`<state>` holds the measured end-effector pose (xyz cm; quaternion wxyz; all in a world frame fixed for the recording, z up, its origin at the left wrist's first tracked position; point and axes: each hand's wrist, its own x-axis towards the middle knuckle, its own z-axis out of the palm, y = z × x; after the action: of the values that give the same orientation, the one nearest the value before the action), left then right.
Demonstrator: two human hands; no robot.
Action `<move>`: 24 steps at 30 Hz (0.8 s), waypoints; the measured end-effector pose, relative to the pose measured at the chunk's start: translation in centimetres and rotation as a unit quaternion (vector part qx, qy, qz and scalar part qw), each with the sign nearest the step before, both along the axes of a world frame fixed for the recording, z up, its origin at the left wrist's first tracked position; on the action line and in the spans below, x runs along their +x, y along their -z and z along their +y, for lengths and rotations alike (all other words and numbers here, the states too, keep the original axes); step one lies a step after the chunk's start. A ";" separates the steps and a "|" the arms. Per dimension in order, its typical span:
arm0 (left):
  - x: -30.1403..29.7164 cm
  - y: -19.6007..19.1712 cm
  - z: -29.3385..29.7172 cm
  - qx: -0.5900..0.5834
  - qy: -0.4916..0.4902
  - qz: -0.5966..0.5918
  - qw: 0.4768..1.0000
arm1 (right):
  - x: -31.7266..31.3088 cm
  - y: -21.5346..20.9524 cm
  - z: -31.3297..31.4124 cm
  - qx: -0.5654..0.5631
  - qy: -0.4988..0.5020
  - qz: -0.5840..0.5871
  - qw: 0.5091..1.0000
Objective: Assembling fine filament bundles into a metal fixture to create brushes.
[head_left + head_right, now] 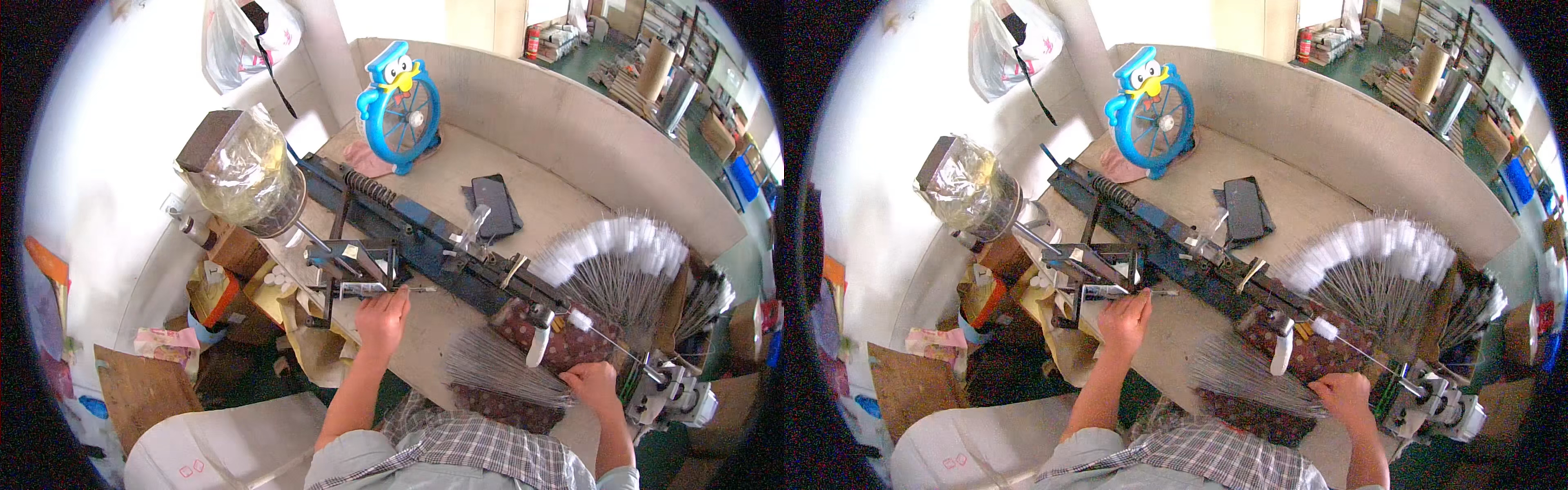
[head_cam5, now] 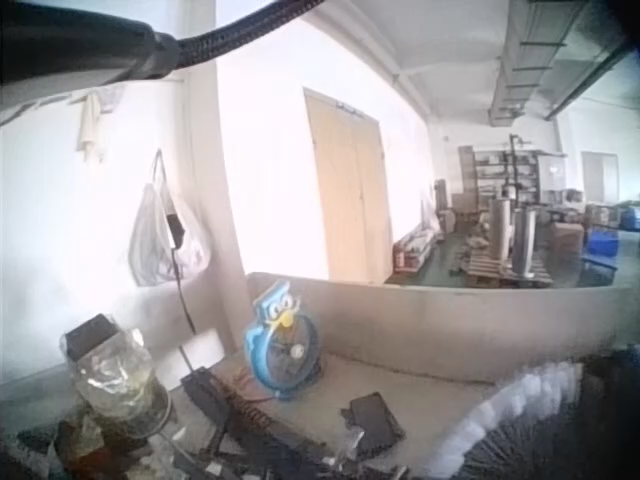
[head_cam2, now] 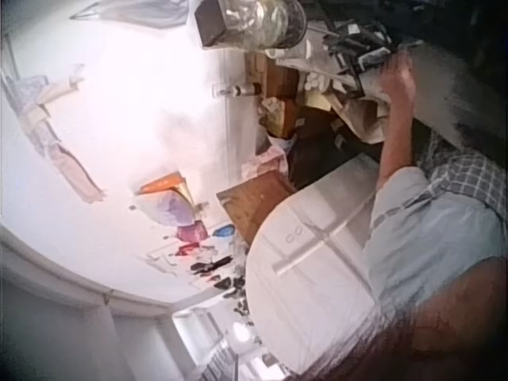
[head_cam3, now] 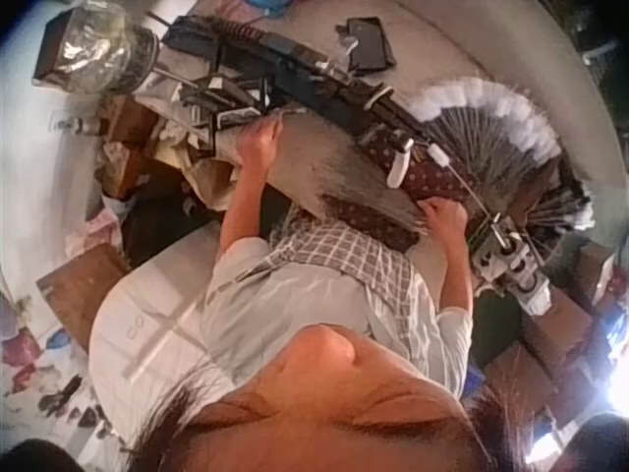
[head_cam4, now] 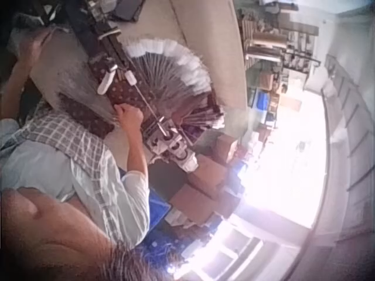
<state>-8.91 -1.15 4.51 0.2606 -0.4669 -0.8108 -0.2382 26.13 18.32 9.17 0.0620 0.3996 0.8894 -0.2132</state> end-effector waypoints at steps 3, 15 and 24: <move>-0.2 0.1 0.3 0.012 0.009 0.011 1.000 | 0.1 0.1 -0.1 0.002 0.008 0.006 1.000; 0.8 -0.6 -0.2 0.076 0.027 -0.013 0.997 | 0.9 1.1 -0.1 0.040 0.000 0.032 0.999; 0.8 -0.6 1.0 0.073 -0.025 -0.080 0.994 | 1.1 1.8 0.0 0.049 -0.001 0.086 0.995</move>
<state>-8.09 -0.20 5.12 0.2346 -0.4058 -0.8206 -0.3268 27.21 18.29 7.38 -0.0337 0.3811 0.9013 -0.2031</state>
